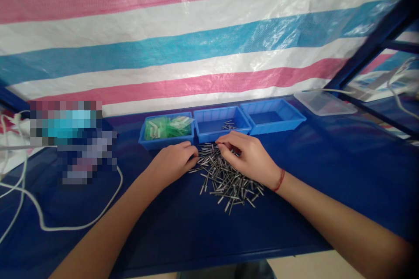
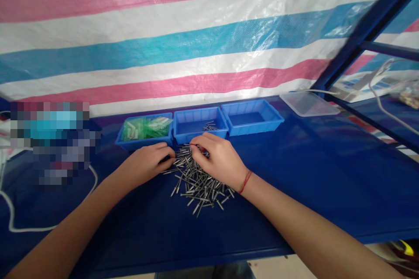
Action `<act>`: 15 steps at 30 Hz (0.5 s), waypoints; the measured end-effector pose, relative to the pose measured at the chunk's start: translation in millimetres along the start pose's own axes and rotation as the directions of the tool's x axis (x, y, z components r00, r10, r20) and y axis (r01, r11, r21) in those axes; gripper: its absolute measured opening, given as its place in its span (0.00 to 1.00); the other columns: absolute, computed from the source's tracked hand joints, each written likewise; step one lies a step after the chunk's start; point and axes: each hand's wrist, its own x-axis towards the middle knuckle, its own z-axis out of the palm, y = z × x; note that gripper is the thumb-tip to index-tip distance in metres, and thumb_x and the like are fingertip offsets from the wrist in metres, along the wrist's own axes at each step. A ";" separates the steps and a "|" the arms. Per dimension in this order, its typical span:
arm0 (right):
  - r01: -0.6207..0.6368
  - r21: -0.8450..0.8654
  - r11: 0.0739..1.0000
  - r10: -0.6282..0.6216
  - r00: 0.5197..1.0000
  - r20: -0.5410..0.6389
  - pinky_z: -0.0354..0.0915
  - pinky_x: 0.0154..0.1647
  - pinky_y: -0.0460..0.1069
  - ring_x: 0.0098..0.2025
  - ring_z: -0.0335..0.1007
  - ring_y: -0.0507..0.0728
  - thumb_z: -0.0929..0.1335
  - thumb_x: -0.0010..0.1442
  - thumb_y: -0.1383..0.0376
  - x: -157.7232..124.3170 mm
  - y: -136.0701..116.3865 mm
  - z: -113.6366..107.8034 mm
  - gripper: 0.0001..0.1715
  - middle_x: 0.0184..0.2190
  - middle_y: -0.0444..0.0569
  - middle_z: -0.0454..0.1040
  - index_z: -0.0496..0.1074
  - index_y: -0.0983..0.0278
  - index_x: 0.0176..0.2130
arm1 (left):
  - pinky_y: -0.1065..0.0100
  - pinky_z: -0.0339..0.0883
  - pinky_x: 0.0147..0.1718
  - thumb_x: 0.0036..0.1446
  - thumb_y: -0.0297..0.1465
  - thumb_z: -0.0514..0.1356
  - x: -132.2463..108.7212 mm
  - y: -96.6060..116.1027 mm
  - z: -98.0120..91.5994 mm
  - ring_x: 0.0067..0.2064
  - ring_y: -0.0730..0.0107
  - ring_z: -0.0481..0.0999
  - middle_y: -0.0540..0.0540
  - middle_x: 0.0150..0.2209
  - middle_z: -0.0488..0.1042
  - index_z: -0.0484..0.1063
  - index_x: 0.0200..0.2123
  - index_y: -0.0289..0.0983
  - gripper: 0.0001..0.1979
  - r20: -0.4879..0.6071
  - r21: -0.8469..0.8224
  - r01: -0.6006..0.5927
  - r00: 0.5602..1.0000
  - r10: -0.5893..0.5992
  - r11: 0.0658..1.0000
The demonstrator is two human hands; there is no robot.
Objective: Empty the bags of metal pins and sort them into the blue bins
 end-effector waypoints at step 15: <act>-0.117 0.259 0.959 0.114 0.993 0.023 0.58 0.27 0.47 0.26 0.61 0.51 0.67 0.60 0.60 -5.1 -21.1 4.5 0.10 0.24 0.44 0.68 0.69 0.63 0.29 | 0.74 0.61 0.31 0.65 0.34 0.49 -19.9 30.0 -2.8 0.32 0.75 0.70 0.49 0.33 0.69 0.68 0.39 0.38 0.10 -0.350 -0.161 -0.034 0.936 -0.025 0.986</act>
